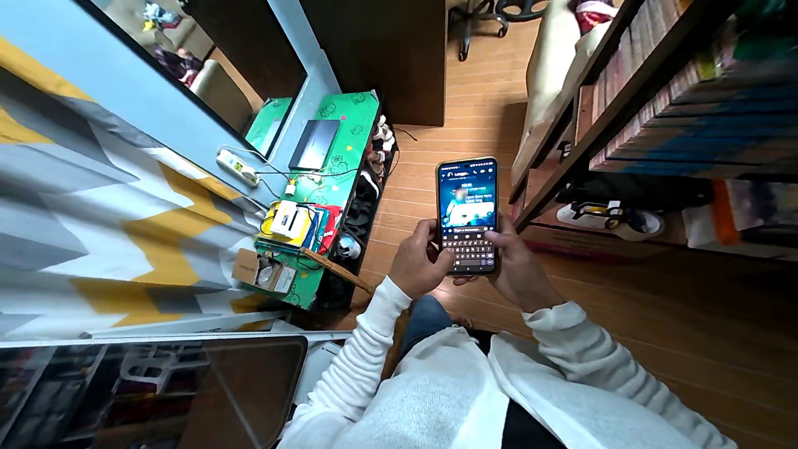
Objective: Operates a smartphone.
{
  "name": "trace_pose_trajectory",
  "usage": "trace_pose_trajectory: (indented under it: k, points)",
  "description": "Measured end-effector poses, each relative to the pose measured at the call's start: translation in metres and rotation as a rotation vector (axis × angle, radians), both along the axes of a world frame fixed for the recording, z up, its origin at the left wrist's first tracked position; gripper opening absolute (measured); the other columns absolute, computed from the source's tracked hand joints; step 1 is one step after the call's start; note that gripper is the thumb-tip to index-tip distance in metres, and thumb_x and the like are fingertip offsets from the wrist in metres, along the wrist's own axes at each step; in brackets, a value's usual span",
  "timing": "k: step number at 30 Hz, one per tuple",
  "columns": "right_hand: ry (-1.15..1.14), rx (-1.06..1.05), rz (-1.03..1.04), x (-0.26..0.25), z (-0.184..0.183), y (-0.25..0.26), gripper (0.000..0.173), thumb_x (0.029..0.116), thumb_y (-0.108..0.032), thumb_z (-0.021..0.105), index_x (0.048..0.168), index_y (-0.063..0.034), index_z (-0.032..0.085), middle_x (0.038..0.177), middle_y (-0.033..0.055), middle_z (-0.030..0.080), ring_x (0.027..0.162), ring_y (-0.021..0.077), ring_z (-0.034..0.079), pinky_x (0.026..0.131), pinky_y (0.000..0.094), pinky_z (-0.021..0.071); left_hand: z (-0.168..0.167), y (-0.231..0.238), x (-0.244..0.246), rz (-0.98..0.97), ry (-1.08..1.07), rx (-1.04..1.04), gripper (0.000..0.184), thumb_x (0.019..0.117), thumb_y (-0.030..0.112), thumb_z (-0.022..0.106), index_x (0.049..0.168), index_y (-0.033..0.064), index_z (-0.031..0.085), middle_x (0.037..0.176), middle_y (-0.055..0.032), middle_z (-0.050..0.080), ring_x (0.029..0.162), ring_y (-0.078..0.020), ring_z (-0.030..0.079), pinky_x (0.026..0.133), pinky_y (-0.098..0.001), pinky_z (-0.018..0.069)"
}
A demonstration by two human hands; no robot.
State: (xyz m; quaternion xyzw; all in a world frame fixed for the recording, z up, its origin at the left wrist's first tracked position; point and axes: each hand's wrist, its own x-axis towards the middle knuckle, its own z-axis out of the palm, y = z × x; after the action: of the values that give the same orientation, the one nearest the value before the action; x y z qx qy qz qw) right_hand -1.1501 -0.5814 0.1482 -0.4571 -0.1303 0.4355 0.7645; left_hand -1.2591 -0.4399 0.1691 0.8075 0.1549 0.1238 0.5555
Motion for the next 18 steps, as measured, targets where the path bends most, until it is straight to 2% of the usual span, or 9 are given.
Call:
trace_pose_trajectory:
  k: [3, 9, 14, 18]
  points:
    - [-0.022, -0.012, 0.025, -0.0005, 0.0002, -0.0006, 0.046, 0.0994, -0.010, 0.028, 0.143, -0.0233, 0.033, 0.110, 0.0092, 0.069, 0.081, 0.0240, 0.075, 0.053, 0.0372, 0.0631, -0.0008, -0.0006, -0.0020, 0.003, -0.009, 0.001, 0.042, 0.0906, 0.006, 0.060, 0.130, -0.0086, 0.051, 0.100, -0.0142, 0.070, 0.076, -0.0112, 0.068, 0.071, -0.0297, 0.0578]
    - [-0.118, -0.037, 0.022, -0.0055, 0.0025, -0.0013, 0.067, 0.0903, 0.003, 0.052, 0.148, -0.0191, 0.027, 0.110, 0.0066, 0.068, 0.083, 0.0222, 0.075, 0.058, 0.0377, 0.0653, -0.0008, -0.0007, -0.0048, 0.000, -0.018, 0.010, 0.041, 0.0900, 0.005, 0.059, 0.128, -0.0094, 0.051, 0.101, -0.0149, 0.070, 0.078, -0.0125, 0.068, 0.072, -0.0311, 0.0580]
    - [-0.097, -0.044, 0.026, -0.0059, 0.0011, -0.0025, 0.065, 0.0913, 0.006, 0.049, 0.148, -0.0194, 0.027, 0.108, 0.0080, 0.069, 0.079, 0.0240, 0.075, 0.057, 0.0386, 0.0650, 0.0002, 0.0008, -0.0062, -0.022, -0.024, 0.041, 0.042, 0.0885, 0.002, 0.057, 0.128, -0.0114, 0.053, 0.101, -0.0157, 0.070, 0.077, -0.0117, 0.068, 0.071, -0.0295, 0.0571]
    - [-0.074, 0.000, 0.086, -0.0020, -0.0008, -0.0078, 0.074, 0.0824, 0.003, 0.044, 0.149, -0.0223, 0.023, 0.116, 0.0073, 0.067, 0.086, 0.0243, 0.075, 0.062, 0.0410, 0.0655, -0.0022, 0.0026, -0.0046, -0.018, -0.033, 0.053, 0.039, 0.0888, 0.003, 0.058, 0.125, -0.0099, 0.055, 0.100, -0.0145, 0.071, 0.076, -0.0107, 0.067, 0.071, -0.0285, 0.0570]
